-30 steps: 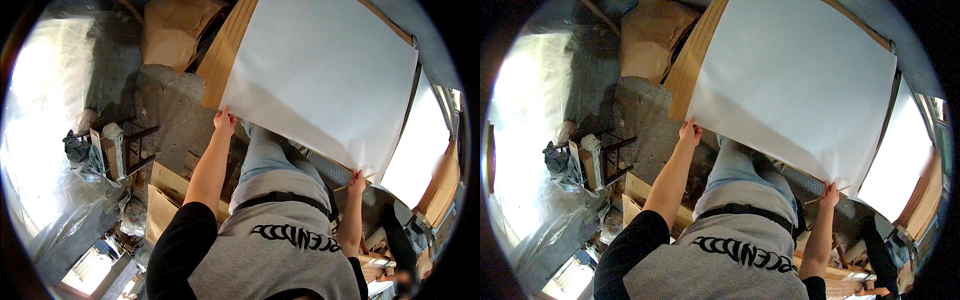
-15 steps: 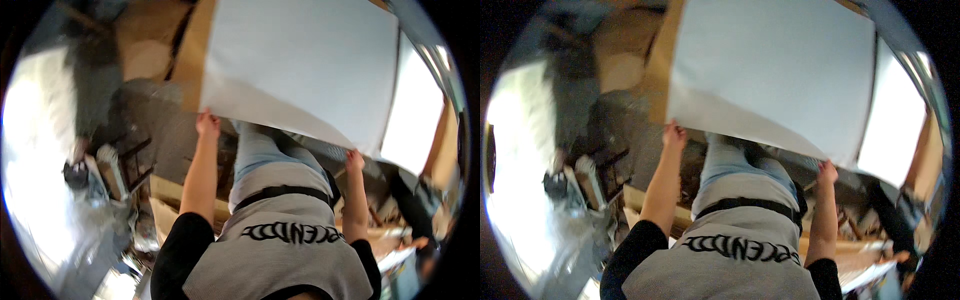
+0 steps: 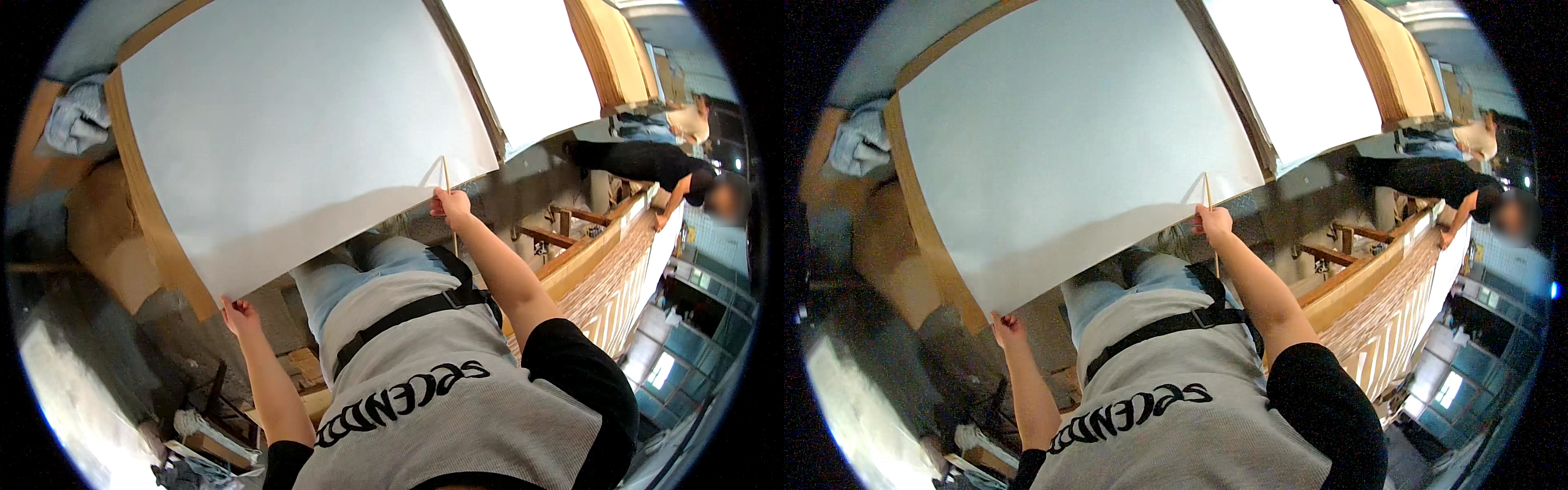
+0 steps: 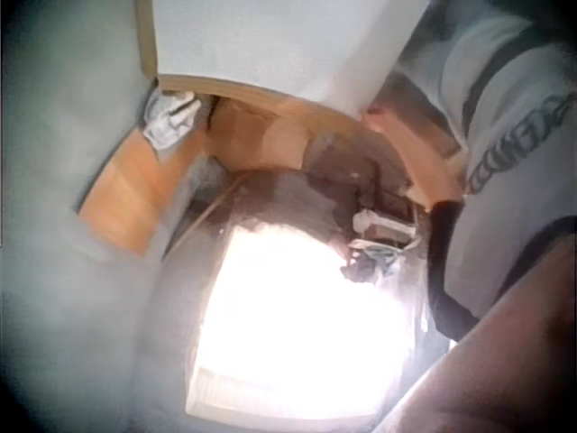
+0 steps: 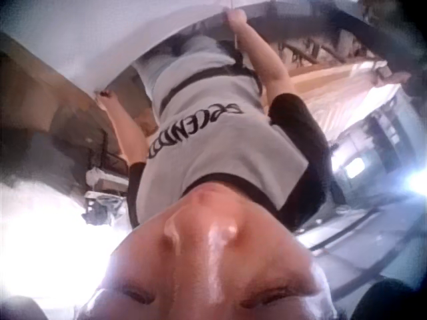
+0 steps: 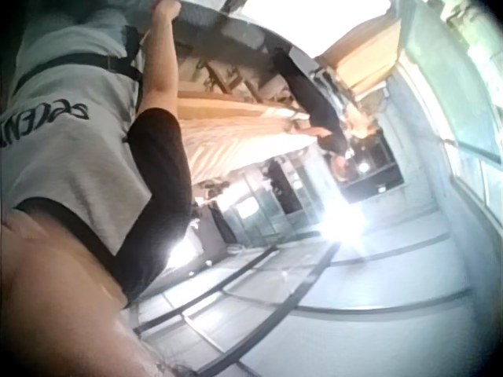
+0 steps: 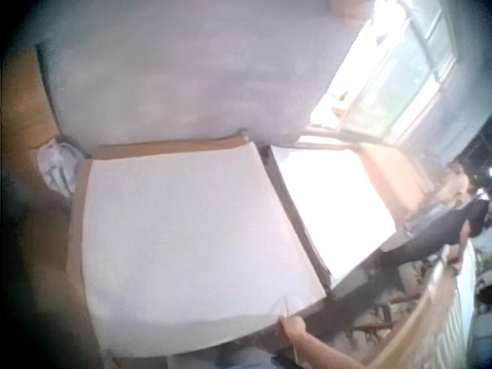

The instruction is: The person repeatedly picks up large brown paper sheets, places them over white rectangular boards on a workbench, and smooths them with a wooden stick. The person then removes the paper and repeats the process with new sheets.

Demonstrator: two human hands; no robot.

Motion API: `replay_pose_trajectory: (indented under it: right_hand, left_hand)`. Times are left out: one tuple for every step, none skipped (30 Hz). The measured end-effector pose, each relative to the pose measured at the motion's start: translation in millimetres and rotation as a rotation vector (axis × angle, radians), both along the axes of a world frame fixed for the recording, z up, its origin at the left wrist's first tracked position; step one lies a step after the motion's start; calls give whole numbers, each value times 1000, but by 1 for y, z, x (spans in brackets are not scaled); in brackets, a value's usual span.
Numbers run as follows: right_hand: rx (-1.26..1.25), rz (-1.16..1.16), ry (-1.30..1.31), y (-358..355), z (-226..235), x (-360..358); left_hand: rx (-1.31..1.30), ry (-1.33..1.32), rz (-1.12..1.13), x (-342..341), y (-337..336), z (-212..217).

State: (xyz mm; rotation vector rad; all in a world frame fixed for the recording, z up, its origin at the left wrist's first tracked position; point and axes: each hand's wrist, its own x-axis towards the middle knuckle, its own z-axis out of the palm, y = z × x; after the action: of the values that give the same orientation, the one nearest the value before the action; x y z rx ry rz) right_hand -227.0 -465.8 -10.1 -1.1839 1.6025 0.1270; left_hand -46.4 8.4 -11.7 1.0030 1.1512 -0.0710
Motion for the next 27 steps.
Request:
replay_pose_trajectory:
  right_hand:
    - [-15,-39,-27,0,-7,-4]
    - [9,-54,-23,3,2,2]
    - [33,-68,-19,6,13,6]
    - [54,-86,-14,6,22,8]
    - [54,-65,-40,6,19,4]
    - [51,-62,-58,5,16,1]
    - [49,-58,-76,6,14,1]
    - [47,-53,-94,7,14,1]
    - [60,-64,-90,7,15,1]
    - [50,-54,-104,7,12,-1]
    - [40,-43,-118,7,6,-4]
    - [30,-32,-132,7,2,-7]
    - [43,-55,-144,8,9,-3]
    - [50,-50,-157,8,9,-3]
    - [57,-46,-171,8,9,-5]
    - [59,-45,-183,7,9,-7]
    - [86,-45,-195,6,7,-11]
    - [115,-40,-209,5,5,-15]
    - [140,-32,-224,5,6,-16]
    - [148,-41,-241,4,7,-16]
    - [157,-51,-258,2,9,-16]
    - [171,-63,-278,3,12,-15]
    - [186,-53,-266,3,16,-15]
    - [173,-61,-285,2,20,-14]
    - [162,-71,-306,2,26,-11]
    - [151,-81,-327,3,31,-10]
    - [159,-95,-347,5,34,-11]
  left_hand:
    - [11,20,4,3,-9,11]
    - [26,37,15,3,-12,19]
    - [-29,29,-11,1,5,3]
    - [-25,46,-27,1,15,-7]
    - [-20,63,-40,1,21,-12]
    - [-15,81,-53,1,26,-18]
    - [-8,88,-31,2,23,-16]
    - [-2,96,-8,2,19,-14]
    - [5,105,15,3,16,-12]
    - [11,102,-3,4,16,-12]
    - [17,100,-20,4,17,-12]
    - [24,98,-37,4,19,-13]
    - [6,100,-69,3,24,-16]
    - [-12,101,-100,2,29,-18]
    - [-30,103,-132,3,33,-23]
    - [-66,107,-135,7,24,-16]
    - [-102,111,-137,9,7,2]
    - [-138,112,-135,9,-7,14]
    - [-184,110,-185,6,-13,14]
    - [-229,107,-237,4,-17,15]
    - [-274,105,-289,2,-23,15]
    - [-255,93,-319,1,-31,17]
    - [-236,80,-348,0,-39,19]
    - [-217,67,-378,0,-46,21]
    - [-147,90,-397,1,-50,22]
    - [-77,111,-416,1,-52,22]
    - [-7,131,-434,2,-53,22]
